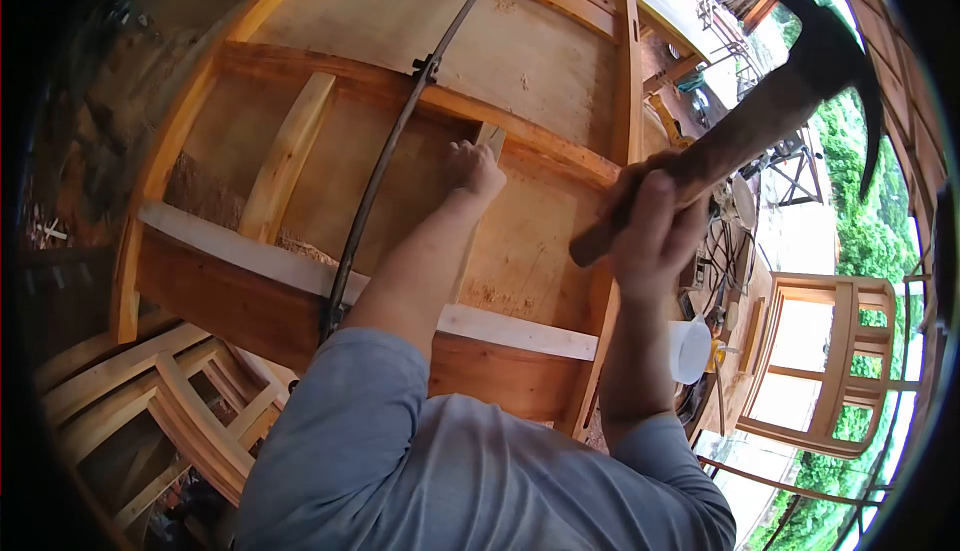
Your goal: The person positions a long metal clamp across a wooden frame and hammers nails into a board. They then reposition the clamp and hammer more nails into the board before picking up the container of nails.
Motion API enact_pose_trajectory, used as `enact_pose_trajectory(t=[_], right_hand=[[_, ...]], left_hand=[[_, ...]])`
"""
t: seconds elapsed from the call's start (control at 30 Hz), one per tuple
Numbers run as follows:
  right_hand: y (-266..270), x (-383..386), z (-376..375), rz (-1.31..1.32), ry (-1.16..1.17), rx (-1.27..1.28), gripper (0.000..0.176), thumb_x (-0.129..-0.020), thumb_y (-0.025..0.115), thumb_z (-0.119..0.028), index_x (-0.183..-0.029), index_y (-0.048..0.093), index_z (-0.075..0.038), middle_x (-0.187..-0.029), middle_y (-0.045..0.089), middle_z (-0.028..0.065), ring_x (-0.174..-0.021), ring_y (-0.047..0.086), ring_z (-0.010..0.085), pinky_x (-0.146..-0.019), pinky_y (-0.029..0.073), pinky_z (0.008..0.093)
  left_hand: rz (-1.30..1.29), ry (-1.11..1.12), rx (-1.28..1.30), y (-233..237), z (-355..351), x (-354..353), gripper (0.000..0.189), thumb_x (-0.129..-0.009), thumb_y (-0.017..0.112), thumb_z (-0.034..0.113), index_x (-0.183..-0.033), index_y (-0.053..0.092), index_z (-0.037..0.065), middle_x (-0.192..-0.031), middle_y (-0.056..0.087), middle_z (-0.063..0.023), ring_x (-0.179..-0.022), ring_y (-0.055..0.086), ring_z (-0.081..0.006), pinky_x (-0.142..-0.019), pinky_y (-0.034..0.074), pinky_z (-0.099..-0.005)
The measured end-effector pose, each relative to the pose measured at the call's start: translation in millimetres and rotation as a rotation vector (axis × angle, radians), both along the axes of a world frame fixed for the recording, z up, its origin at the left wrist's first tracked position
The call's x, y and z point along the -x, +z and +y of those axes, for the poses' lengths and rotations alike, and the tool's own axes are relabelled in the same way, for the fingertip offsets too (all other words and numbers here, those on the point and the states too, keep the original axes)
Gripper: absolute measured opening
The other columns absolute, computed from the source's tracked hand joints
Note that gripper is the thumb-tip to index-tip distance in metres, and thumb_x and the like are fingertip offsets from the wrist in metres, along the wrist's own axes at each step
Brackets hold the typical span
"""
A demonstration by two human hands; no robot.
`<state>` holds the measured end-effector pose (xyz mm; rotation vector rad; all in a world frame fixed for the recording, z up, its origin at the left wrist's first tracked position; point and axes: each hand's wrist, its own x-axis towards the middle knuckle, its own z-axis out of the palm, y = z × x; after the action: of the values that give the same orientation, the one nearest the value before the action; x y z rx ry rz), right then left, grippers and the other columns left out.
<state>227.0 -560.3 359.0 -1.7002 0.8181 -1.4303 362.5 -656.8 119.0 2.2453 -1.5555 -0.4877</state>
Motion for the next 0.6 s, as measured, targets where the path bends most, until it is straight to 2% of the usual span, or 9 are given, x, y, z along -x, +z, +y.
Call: enact_pose_trajectory(t=[0.07, 0.1, 0.13, 0.17, 0.3, 0.37, 0.5, 0.53, 0.6], right_hand=[[-92, 26, -25, 0.176, 0.01, 0.063, 0.014, -0.099, 0.053, -0.014, -0.093, 0.053, -0.001, -0.068, 0.056, 0.0058, -0.059, 0.053, 0.0114, -0.053, 0.044, 0.0274], [-133, 37, -35, 0.454, -0.115, -0.243, 0.02, -0.097, 0.055, -0.018, -0.097, 0.056, 0.002, -0.071, 0.061, 0.0168, -0.066, 0.063, 0.028, -0.062, 0.051, 0.0398], [-127, 30, -30, 0.928, -0.123, -0.352, 0.029, -0.095, 0.057, -0.024, -0.102, 0.057, 0.004, -0.08, 0.064, 0.0268, -0.081, 0.066, 0.0431, -0.074, 0.051, 0.0482], [-141, 33, -43, 1.062, -0.09, -0.477, 0.034, -0.094, 0.057, -0.029, -0.1, 0.057, 0.005, -0.088, 0.065, 0.0315, -0.091, 0.063, 0.0484, -0.08, 0.05, 0.0504], [-76, 22, -49, 0.63, -0.137, -0.578, 0.028, -0.097, 0.057, -0.028, -0.091, 0.058, -0.001, -0.07, 0.062, 0.0126, -0.058, 0.062, 0.021, -0.053, 0.049, 0.0354], [-34, 17, -37, 0.295, -0.061, -0.278, 0.027, -0.1, 0.054, -0.029, -0.087, 0.056, -0.006, -0.066, 0.056, 0.0033, -0.051, 0.051, 0.0079, -0.046, 0.043, 0.0253], [13, -2, -9, -0.105, -0.065, 0.149, 0.032, -0.102, 0.049, -0.03, -0.085, 0.052, -0.003, -0.068, 0.056, 0.0061, -0.052, 0.052, 0.0122, -0.047, 0.042, 0.0253], [-11, -4, -10, -0.216, -0.07, 0.15, 0.033, -0.1, 0.051, -0.029, -0.082, 0.052, -0.002, -0.068, 0.057, 0.0074, -0.053, 0.054, 0.0153, -0.049, 0.044, 0.0278], [-130, 29, -36, -0.069, -0.02, -0.024, 0.032, -0.098, 0.054, -0.03, -0.084, 0.057, -0.001, -0.069, 0.059, 0.0099, -0.055, 0.058, 0.0178, -0.053, 0.048, 0.0315]], left_hand=[[0.0, -0.006, -0.013, 10, 2, -1, 0.035, -0.078, 0.064, 0.025, -0.1, 0.071, -0.001, -0.11, 0.066, -0.0209, -0.109, 0.06, -0.0331, -0.103, 0.043, -0.0398], [0.0, -0.006, -0.011, 11, 1, -1, 0.035, -0.078, 0.064, 0.025, -0.1, 0.071, -0.001, -0.11, 0.066, -0.0209, -0.109, 0.06, -0.0331, -0.103, 0.043, -0.0398], [-0.031, -0.04, -0.017, 11, 0, -1, 0.036, -0.078, 0.064, 0.027, -0.1, 0.071, -0.001, -0.11, 0.066, -0.021, -0.109, 0.06, -0.0331, -0.103, 0.043, -0.0401], [-0.062, -0.074, -0.024, 12, 2, 0, 0.037, -0.077, 0.064, 0.028, -0.1, 0.071, -0.001, -0.109, 0.066, -0.0211, -0.109, 0.06, -0.033, -0.103, 0.043, -0.0404], [-0.074, -0.001, 0.13, -22, 2, 6, 0.038, -0.074, 0.067, 0.03, -0.094, 0.071, -0.001, -0.108, 0.067, -0.0206, -0.107, 0.061, -0.0328, -0.102, 0.044, -0.0405], [-0.01, 0.006, 0.128, -8, 0, -1, 0.038, -0.07, 0.07, 0.033, -0.088, 0.072, -0.001, -0.103, 0.068, -0.0207, -0.101, 0.063, -0.0327, -0.1, 0.045, -0.0412], [0.11, 0.066, 0.226, -18, 4, -6, 0.038, -0.067, 0.072, 0.034, -0.084, 0.071, -0.001, -0.097, 0.069, -0.0206, -0.095, 0.065, -0.033, -0.097, 0.047, -0.0421], [0.103, 0.058, 0.23, -16, 6, -6, 0.039, -0.067, 0.073, 0.034, -0.084, 0.071, -0.001, -0.095, 0.069, -0.0206, -0.094, 0.065, -0.0332, -0.097, 0.048, -0.0421], [0.098, 0.069, 0.249, -9, 3, -7, 0.04, -0.067, 0.073, 0.035, -0.084, 0.071, -0.002, -0.094, 0.07, -0.0207, -0.094, 0.066, -0.0333, -0.096, 0.048, -0.0422]])
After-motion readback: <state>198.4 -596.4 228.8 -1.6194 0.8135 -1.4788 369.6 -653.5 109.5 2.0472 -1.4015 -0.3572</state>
